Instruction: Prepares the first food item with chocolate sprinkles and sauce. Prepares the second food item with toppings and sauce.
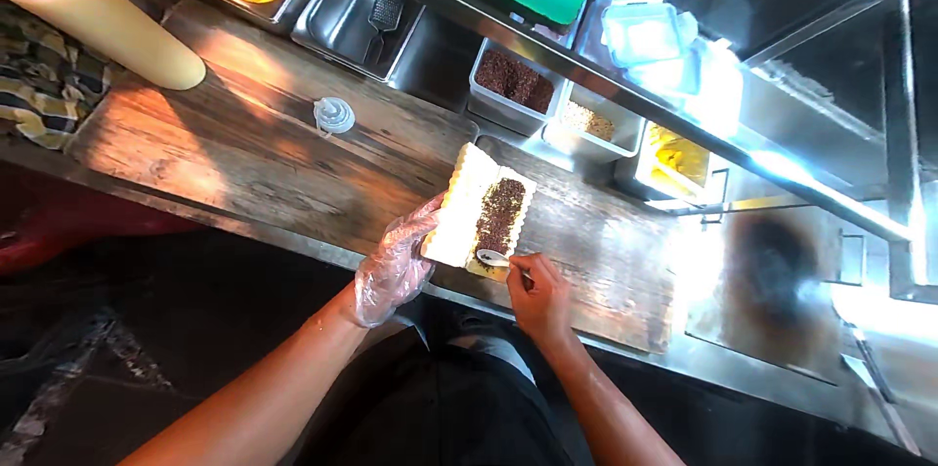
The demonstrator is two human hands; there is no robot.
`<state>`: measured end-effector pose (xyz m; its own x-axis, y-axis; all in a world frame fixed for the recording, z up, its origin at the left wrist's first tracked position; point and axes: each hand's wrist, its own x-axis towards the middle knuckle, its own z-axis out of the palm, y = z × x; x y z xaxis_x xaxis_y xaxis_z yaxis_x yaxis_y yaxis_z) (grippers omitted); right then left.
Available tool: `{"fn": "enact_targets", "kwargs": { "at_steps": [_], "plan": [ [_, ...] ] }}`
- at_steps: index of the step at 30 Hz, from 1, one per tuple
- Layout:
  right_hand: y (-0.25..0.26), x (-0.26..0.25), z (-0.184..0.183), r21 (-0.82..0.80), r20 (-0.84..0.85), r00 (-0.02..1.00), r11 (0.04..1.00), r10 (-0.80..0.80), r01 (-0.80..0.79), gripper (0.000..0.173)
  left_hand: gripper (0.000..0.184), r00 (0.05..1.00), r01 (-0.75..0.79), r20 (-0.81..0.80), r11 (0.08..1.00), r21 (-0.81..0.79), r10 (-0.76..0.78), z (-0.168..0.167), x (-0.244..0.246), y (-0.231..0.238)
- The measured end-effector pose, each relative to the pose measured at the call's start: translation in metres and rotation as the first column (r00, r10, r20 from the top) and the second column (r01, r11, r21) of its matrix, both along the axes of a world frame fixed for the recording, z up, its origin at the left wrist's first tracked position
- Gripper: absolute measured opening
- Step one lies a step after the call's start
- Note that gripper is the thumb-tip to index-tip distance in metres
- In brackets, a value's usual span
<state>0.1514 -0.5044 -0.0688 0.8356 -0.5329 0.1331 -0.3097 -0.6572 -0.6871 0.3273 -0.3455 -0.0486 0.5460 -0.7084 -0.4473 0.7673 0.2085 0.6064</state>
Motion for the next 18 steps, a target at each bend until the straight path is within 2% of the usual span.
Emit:
{"fn": "enact_targets", "kwargs": {
  "at_steps": [4,10,15,18],
  "plan": [
    [-0.016,0.009,-0.024,-0.148,0.158,0.982,0.986,0.103,-0.079,0.015,0.046,1.000,0.009,-0.011,1.000,-0.007,-0.009,0.003,0.001,0.003],
    [-0.039,0.037,-0.038,-0.216,0.216,0.972,0.975,0.094,-0.046,0.014,0.047,1.000,0.024,0.008,1.000,0.015,-0.025,0.004,0.003,0.003],
    [-0.057,0.057,-0.040,-0.244,0.197,0.977,0.969,0.079,-0.029,0.015,0.049,0.999,0.030,0.009,0.999,0.020,-0.031,0.004,0.005,0.001],
    [-0.062,0.063,-0.038,-0.224,0.136,0.991,0.974,0.012,0.019,0.015,0.049,0.999,0.036,0.024,0.998,0.043,-0.037,0.003,0.007,0.001]
  ]
}}
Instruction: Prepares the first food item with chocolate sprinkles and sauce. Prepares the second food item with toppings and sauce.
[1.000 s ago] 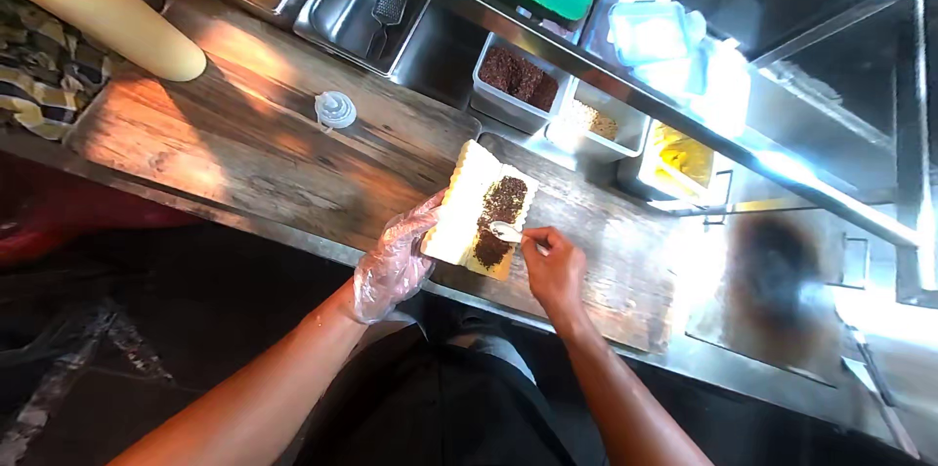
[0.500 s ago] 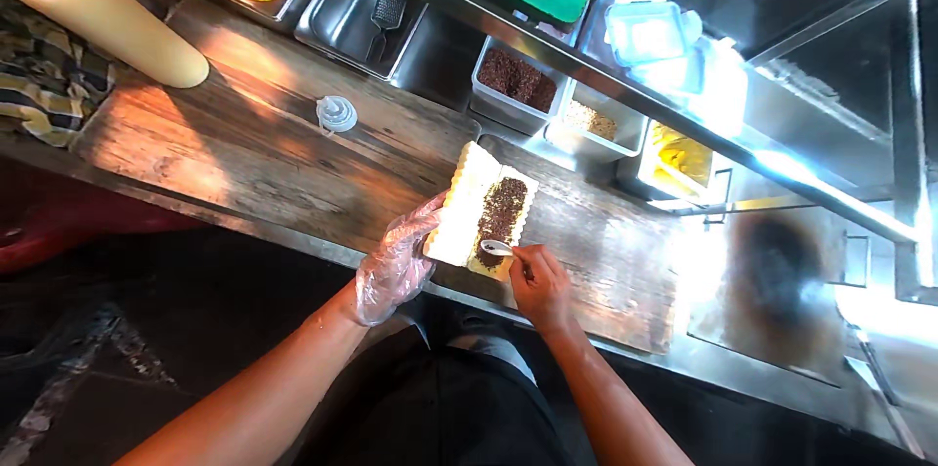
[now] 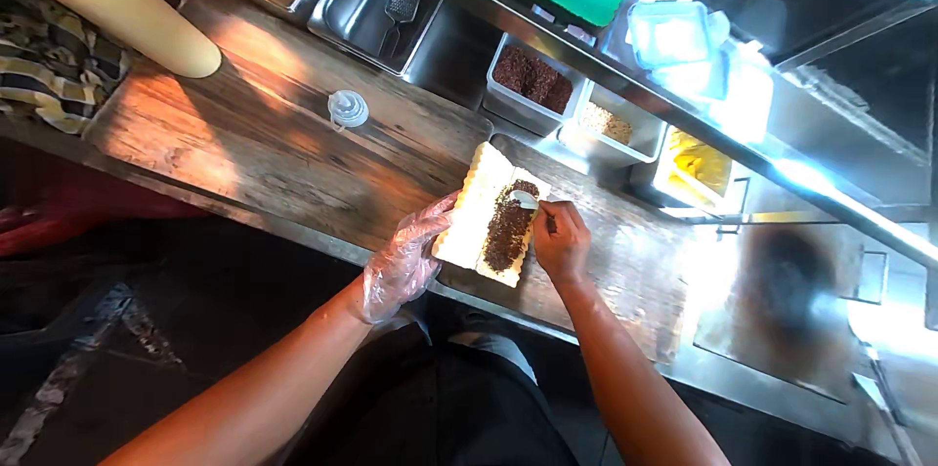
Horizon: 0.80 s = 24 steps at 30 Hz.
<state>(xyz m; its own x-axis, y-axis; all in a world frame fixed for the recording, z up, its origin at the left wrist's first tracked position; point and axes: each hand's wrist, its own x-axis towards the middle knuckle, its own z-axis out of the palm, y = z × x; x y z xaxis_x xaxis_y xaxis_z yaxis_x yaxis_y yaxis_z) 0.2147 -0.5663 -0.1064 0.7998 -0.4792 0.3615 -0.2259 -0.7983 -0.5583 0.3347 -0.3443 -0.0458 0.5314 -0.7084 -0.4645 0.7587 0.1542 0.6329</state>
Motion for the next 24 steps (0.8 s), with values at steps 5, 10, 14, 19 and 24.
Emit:
{"fn": "enact_targets", "kwargs": {
  "at_steps": [5,10,14,19,24],
  "plan": [
    [-0.006,0.011,0.001,-0.004,-0.033,0.998,0.999,-0.052,0.052,0.014,0.049,0.999,0.000,-0.033,0.999,0.050,0.002,-0.002,0.005,-0.003],
    [-0.009,0.024,0.022,0.352,-0.257,0.952,0.902,-0.164,0.250,0.011,0.047,0.999,0.042,-0.021,0.999,0.018,-0.041,-0.001,0.008,0.001],
    [-0.033,0.047,0.077,0.851,-0.443,0.882,0.234,-0.163,0.471,0.006,0.046,0.997,0.051,-0.055,0.999,-0.016,-0.052,-0.002,0.011,0.004],
    [-0.091,0.135,0.087,0.598,-0.122,0.988,0.788,-0.092,0.147,0.017,0.047,0.998,0.041,-0.049,0.998,-0.038,-0.043,-0.004,0.015,-0.002],
    [-0.112,0.208,0.029,-0.041,-0.426,0.902,0.995,0.066,-0.092,0.039,0.051,0.997,0.059,0.043,0.997,0.046,-0.061,-0.006,0.012,-0.007]
  ]
}}
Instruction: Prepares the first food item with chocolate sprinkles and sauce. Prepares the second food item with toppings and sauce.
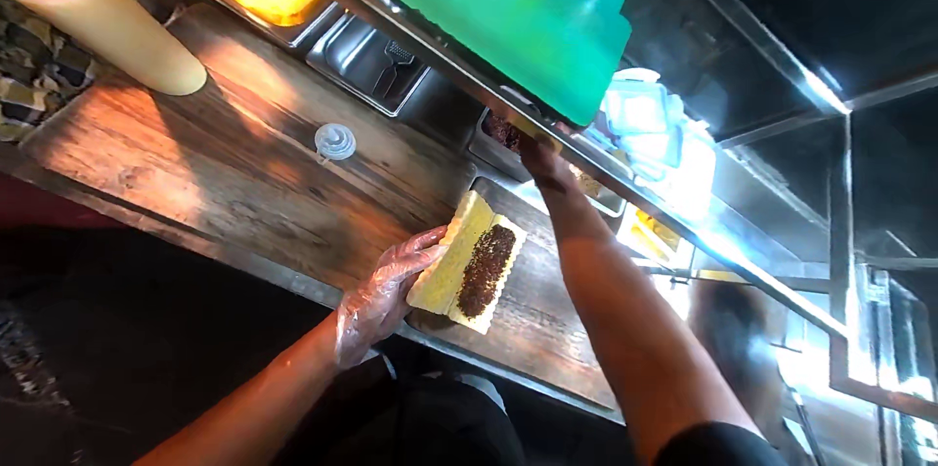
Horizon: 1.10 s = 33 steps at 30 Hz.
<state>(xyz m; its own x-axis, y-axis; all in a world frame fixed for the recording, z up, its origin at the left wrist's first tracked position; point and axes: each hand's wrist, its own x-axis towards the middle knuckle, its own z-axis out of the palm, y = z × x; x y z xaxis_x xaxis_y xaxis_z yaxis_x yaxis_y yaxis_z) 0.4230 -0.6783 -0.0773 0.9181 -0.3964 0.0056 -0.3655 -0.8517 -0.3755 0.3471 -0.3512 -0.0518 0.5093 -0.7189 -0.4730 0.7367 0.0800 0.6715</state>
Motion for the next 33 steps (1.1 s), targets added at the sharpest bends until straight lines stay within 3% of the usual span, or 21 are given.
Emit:
{"fn": "enact_targets", "kwargs": {
  "at_steps": [4,6,8,11,15,17,19,22,24,27,33],
  "plan": [
    [0.003,-0.017,-0.005,0.009,0.180,0.983,1.000,0.024,-0.026,0.031,0.050,0.998,-0.046,0.030,0.999,-0.015,0.047,-0.005,-0.008,-0.001],
    [-0.012,-0.045,0.010,0.055,0.284,0.955,0.996,-0.082,0.069,0.024,0.050,0.995,-0.101,-0.009,0.995,-0.002,0.101,-0.005,-0.010,-0.004],
    [-0.048,-0.079,0.014,-0.015,0.334,0.928,0.983,-0.166,0.182,0.017,0.049,0.990,-0.138,-0.038,0.990,-0.002,0.138,-0.006,-0.013,-0.005],
    [-0.097,-0.109,0.009,-0.176,0.019,0.951,0.936,-0.307,0.306,0.017,0.050,0.989,-0.141,-0.041,0.990,0.012,0.142,-0.004,-0.016,-0.004],
    [-0.143,-0.103,-0.034,-0.233,-0.366,0.899,0.959,-0.242,0.163,0.022,0.052,0.993,-0.114,-0.022,0.992,0.048,0.115,0.000,-0.022,-0.004],
    [-0.155,-0.090,-0.053,-0.146,-0.431,0.893,0.987,-0.130,0.074,0.024,0.050,0.991,-0.130,-0.012,0.990,0.060,0.131,0.003,-0.023,-0.005],
    [-0.166,-0.081,-0.068,0.050,-0.433,0.900,0.998,0.047,-0.028,0.026,0.049,0.988,-0.156,-0.010,0.987,0.037,0.157,0.004,-0.027,-0.006],
    [-0.161,-0.082,-0.067,0.333,-0.373,0.921,0.943,0.117,0.016,0.020,0.050,0.978,-0.206,-0.027,0.978,0.004,0.206,0.003,-0.035,-0.011],
    [-0.161,-0.089,-0.066,0.489,-0.347,0.935,0.866,0.078,0.109,0.017,0.050,0.971,-0.235,-0.048,0.972,0.012,0.236,0.004,-0.038,-0.014],
    [-0.177,-0.098,-0.074,0.596,-0.335,0.942,0.770,-0.016,0.225,0.015,0.051,0.967,-0.246,-0.048,0.968,0.048,0.249,0.004,-0.038,-0.017],
    [-0.139,-0.107,-0.013,0.449,-0.315,0.886,0.769,-0.340,0.455,0.020,0.046,0.963,-0.268,-0.033,0.963,0.042,0.269,0.000,-0.040,-0.018]
  ]
}}
